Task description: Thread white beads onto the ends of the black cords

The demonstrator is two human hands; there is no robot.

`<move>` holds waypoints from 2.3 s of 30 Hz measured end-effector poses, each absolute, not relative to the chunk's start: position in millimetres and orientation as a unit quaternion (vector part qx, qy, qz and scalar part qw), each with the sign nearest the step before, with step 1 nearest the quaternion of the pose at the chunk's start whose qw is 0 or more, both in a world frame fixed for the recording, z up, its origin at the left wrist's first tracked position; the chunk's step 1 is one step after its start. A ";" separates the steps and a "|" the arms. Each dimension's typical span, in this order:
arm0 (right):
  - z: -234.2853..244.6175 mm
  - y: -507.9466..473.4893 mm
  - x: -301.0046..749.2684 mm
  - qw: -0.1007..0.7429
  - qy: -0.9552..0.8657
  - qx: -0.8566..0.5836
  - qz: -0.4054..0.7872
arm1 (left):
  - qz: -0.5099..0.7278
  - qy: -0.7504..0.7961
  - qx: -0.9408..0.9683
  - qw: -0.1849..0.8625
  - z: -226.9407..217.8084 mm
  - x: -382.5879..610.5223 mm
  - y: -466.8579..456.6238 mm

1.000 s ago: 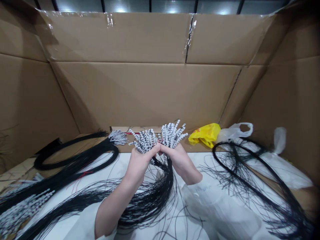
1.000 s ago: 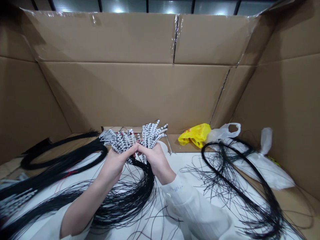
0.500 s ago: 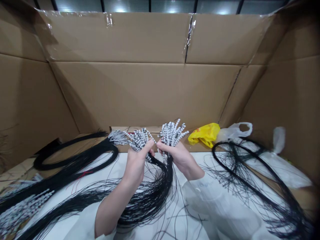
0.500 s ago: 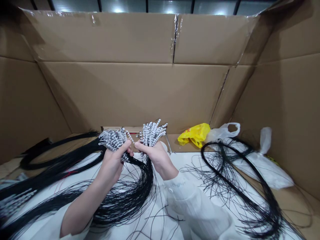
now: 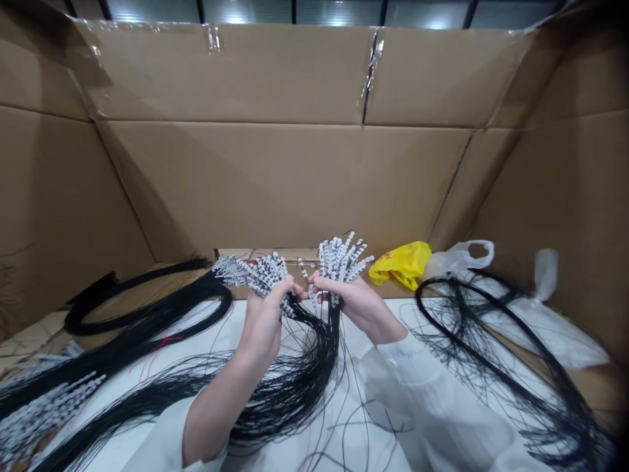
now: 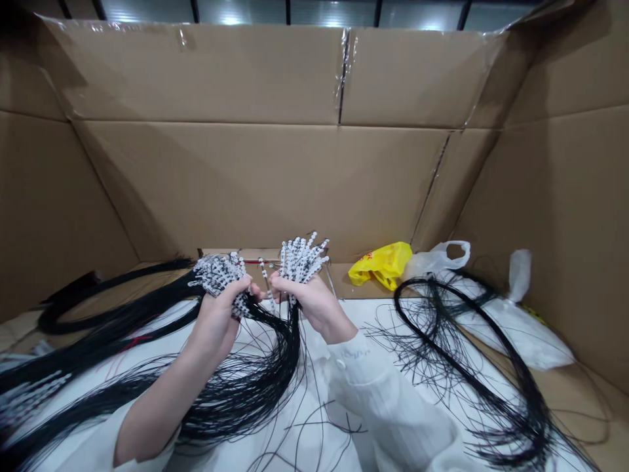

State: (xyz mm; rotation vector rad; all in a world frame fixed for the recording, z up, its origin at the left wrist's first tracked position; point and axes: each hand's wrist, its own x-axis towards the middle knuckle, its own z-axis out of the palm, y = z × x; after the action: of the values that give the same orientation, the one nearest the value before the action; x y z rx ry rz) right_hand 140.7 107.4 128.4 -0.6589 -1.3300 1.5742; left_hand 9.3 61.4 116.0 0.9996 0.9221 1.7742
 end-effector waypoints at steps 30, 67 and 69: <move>126.8 106.2 139.1 0.422 -0.612 -0.223 0.630 | 0.683 0.369 0.459 0.433 121.0 10.4 62.8; 132.9 96.9 140.3 0.412 -0.630 -0.239 0.613 | 0.713 0.357 0.393 0.457 123.2 9.7 58.4; 132.2 98.6 140.7 0.450 -0.607 -0.258 0.602 | 0.727 0.363 0.363 0.455 122.6 8.8 58.6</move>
State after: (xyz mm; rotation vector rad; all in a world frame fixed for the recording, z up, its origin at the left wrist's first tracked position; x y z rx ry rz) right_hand 140.7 98.6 132.2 -0.6367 -1.5016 1.4886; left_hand 8.8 58.6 122.6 0.8963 0.8963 1.7941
